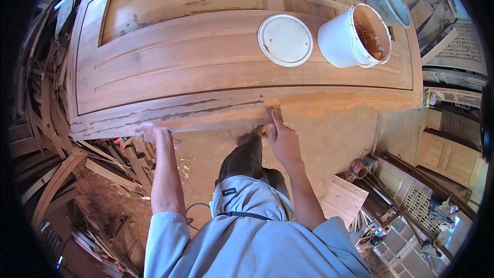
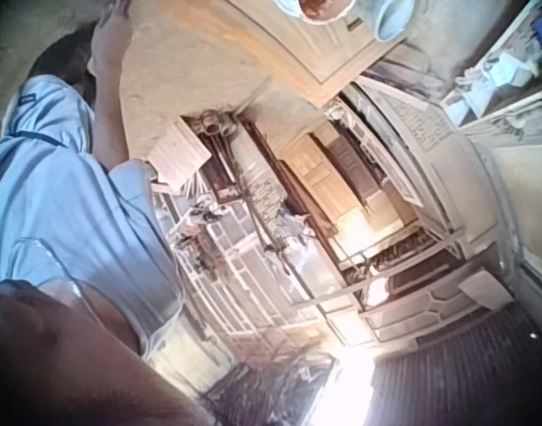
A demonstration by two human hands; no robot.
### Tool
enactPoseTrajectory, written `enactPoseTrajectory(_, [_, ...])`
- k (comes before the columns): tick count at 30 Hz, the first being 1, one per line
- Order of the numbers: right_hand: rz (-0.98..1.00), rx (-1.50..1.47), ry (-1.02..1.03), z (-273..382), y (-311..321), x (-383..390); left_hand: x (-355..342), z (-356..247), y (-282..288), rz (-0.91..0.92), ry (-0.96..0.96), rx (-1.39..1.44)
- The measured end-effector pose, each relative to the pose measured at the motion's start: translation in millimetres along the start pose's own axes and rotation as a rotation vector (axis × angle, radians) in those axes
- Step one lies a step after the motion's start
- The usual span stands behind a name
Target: The person applies a liquid finish to a wooden door using a brush, alternating between dipping the brush into a bucket and spreading the liquid along the door's frame and panels.
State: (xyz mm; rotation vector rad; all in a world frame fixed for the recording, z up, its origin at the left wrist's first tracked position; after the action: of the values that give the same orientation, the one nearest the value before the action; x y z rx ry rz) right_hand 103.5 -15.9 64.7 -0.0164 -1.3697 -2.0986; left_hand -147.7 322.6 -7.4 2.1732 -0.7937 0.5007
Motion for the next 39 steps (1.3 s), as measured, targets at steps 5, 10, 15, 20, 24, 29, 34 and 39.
enactPoseTrajectory(5, [-0.113,0.040,0.045,13,-13,-15,7,-1,6,0.059,0.007,-0.013])
enactPoseTrajectory(10, [0.047,0.045,-0.001,12,-24,3,1,-1,1,0.042,-0.013,0.064])
enactPoseTrajectory(15, [-0.019,0.014,0.059,15,-29,-11,8,0,0,0.085,0.017,0.048])
enactPoseTrajectory(20, [0.061,0.083,0.003,13,-34,7,-5,3,4,0.039,0.008,0.036])
enactPoseTrajectory(24, [0.091,0.049,0.033,26,-20,-7,-17,4,2,0.027,-0.038,0.001])
enactPoseTrajectory(29, [0.258,0.150,0.092,30,0,-18,-9,3,0,0.015,-0.039,0.017])
enactPoseTrajectory(34, [0.408,0.356,0.433,63,29,-55,-5,0,3,-0.048,-0.010,-0.036])
enactPoseTrajectory(39, [0.485,0.523,0.533,48,49,-66,-24,6,-3,0.037,-0.046,0.066])
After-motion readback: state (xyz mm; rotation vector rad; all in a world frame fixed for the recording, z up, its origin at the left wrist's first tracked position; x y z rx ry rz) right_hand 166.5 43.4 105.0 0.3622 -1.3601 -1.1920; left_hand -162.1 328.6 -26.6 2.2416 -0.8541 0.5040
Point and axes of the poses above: each hand's wrist, its own x-axis away from the middle knuckle, its own y-axis out of the back of the hand, z = x × y, the point moved 7 cm from there along -x, towards the middle knuckle, and after that the axes turned 1 degree about y, right-handed, at the moved point
